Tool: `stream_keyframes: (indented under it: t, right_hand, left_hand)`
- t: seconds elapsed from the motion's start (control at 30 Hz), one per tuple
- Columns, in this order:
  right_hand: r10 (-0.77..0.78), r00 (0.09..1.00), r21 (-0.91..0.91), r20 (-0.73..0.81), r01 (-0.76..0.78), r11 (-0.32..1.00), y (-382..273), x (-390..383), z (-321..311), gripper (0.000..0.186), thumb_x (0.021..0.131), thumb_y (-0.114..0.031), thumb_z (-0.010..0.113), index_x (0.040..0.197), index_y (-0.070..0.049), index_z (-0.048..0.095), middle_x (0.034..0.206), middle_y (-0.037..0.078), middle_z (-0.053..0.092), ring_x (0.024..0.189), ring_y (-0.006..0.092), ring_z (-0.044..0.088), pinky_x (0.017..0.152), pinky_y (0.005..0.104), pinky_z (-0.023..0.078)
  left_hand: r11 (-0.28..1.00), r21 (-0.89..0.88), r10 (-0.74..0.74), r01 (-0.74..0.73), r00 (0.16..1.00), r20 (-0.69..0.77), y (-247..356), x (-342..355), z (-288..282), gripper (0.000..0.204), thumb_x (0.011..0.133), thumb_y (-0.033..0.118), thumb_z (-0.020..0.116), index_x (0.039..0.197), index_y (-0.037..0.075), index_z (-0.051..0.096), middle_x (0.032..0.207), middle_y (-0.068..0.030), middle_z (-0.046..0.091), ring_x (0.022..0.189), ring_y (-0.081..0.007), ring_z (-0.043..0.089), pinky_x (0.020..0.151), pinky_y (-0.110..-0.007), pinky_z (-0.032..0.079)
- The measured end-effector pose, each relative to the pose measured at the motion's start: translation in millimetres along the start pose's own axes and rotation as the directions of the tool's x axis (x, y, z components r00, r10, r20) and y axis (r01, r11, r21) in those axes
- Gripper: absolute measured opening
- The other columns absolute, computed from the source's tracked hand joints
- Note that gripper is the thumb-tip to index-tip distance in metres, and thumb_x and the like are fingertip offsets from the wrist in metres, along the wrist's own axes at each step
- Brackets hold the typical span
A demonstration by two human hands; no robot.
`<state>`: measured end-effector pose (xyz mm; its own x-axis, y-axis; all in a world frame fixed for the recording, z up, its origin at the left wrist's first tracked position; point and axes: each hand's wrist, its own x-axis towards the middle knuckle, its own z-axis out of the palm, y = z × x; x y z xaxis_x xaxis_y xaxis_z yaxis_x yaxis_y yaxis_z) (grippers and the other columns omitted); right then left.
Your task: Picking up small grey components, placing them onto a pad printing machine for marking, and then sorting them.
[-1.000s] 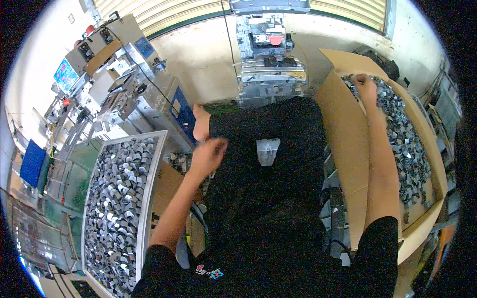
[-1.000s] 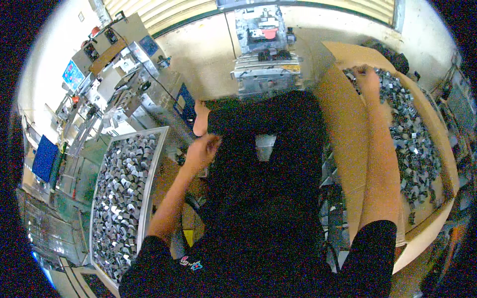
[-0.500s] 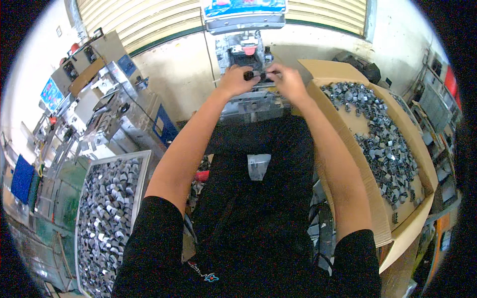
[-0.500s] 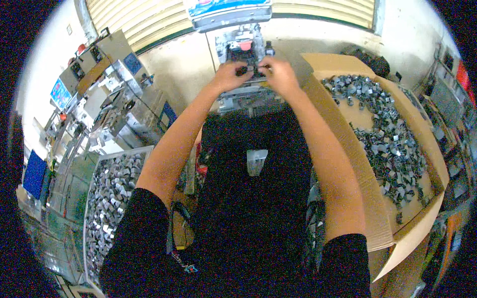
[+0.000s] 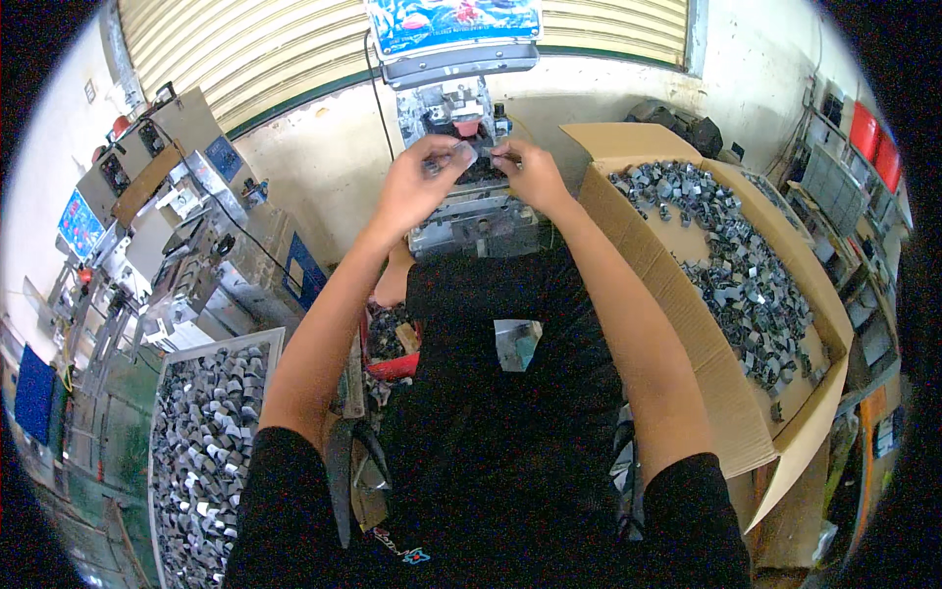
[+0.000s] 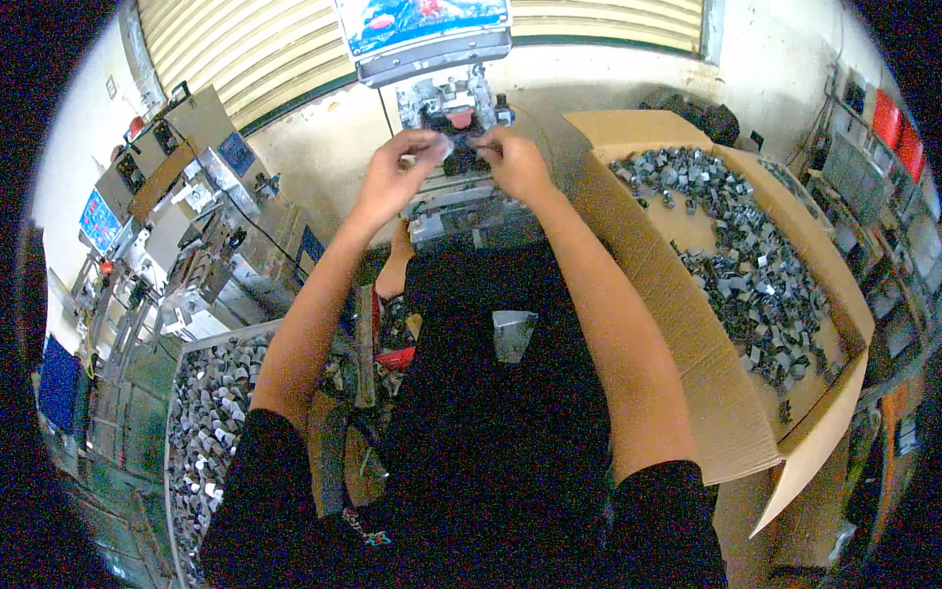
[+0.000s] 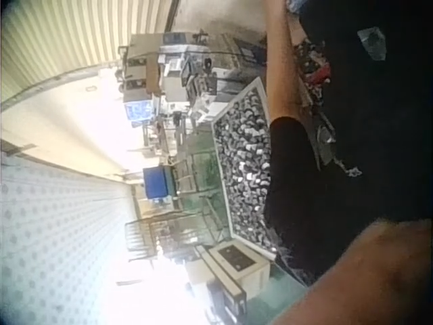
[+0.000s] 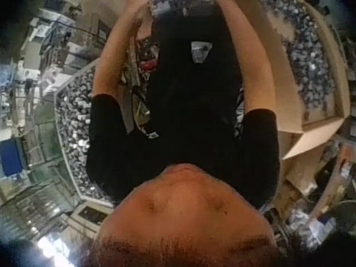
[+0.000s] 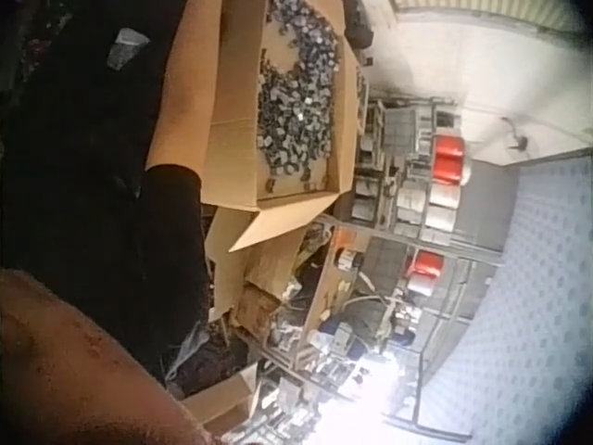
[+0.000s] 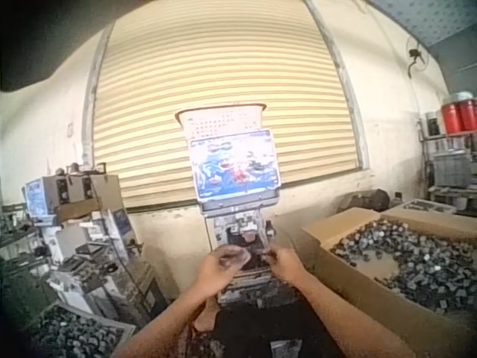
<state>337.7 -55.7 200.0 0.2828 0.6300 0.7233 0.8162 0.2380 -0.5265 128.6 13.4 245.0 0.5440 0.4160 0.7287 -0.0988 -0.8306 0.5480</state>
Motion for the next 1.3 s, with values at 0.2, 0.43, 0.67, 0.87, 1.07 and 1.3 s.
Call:
stream_keyframes:
  t: [0.2,0.43,0.67,0.87,1.07,1.3]
  right_hand:
    - [-0.011,0.999,-0.069,0.032,0.014,0.997,2,10,15,0.015,0.087,-0.017,0.071,0.102,-0.013,0.071,0.099,0.014,0.072,0.092,0.0358,0.069,0.081,0.0441,0.053]
    - [-0.027,0.997,-0.145,0.067,0.036,0.989,2,19,22,0.016,0.087,-0.022,0.072,0.101,-0.014,0.072,0.1,0.013,0.073,0.093,0.0337,0.07,0.081,0.0429,0.054]
    - [-0.078,0.967,-0.214,0.241,0.131,0.968,13,24,13,0.024,0.091,-0.031,0.067,0.105,-0.012,0.07,0.107,0.016,0.071,0.1,0.0371,0.068,0.086,0.0439,0.053]
    - [0.049,0.977,-0.477,0.207,0.058,0.877,-35,-12,22,0.045,0.098,-0.052,0.051,0.127,-0.019,0.064,0.115,0.02,0.069,0.108,0.0429,0.064,0.092,0.0501,0.05]
    - [-0.281,0.942,-0.466,0.182,0.334,0.819,3,-44,14,0.051,0.106,-0.037,0.041,0.15,-0.011,0.041,0.149,0.02,0.046,0.135,0.0418,0.044,0.111,0.0463,0.036]
    - [-0.344,0.936,-0.504,0.07,0.331,0.798,7,-77,29,0.052,0.104,-0.03,0.047,0.15,-0.006,0.039,0.149,0.019,0.045,0.137,0.042,0.04,0.115,0.0482,0.032]
  left_hand:
    - [0.98,0.196,0.028,-0.027,1.0,-0.004,102,-103,-109,0.03,0.087,0.018,0.074,0.113,0.002,0.069,0.106,-0.0055,0.071,0.092,-0.0136,0.062,0.081,-0.029,0.047]
    - [0.942,0.202,-0.193,0.268,0.925,-0.327,149,-213,-221,0.028,0.091,0.009,0.067,0.117,0.0,0.066,0.104,-0.0043,0.067,0.096,-0.0116,0.057,0.087,-0.028,0.045]
    - [0.833,0.353,-0.175,0.426,0.808,-0.563,190,-299,-282,0.029,0.094,0.016,0.066,0.118,0.0,0.066,0.107,-0.0041,0.067,0.098,-0.0107,0.058,0.09,-0.027,0.044]
    - [0.674,0.502,-0.04,0.542,0.706,-0.708,214,-351,-310,0.03,0.094,0.019,0.068,0.121,0.004,0.068,0.099,-0.005,0.07,0.09,-0.01,0.062,0.079,-0.026,0.048]
    - [0.534,0.565,-0.011,0.629,0.674,-0.739,221,-368,-322,0.034,0.088,0.023,0.073,0.116,0.004,0.069,0.099,-0.0069,0.073,0.084,-0.0126,0.064,0.07,-0.028,0.049]
    - [0.333,0.538,-0.046,0.774,0.583,-0.811,217,-441,-352,0.038,0.085,0.026,0.073,0.115,0.004,0.069,0.103,-0.0127,0.073,0.089,-0.0224,0.068,0.08,-0.035,0.052]
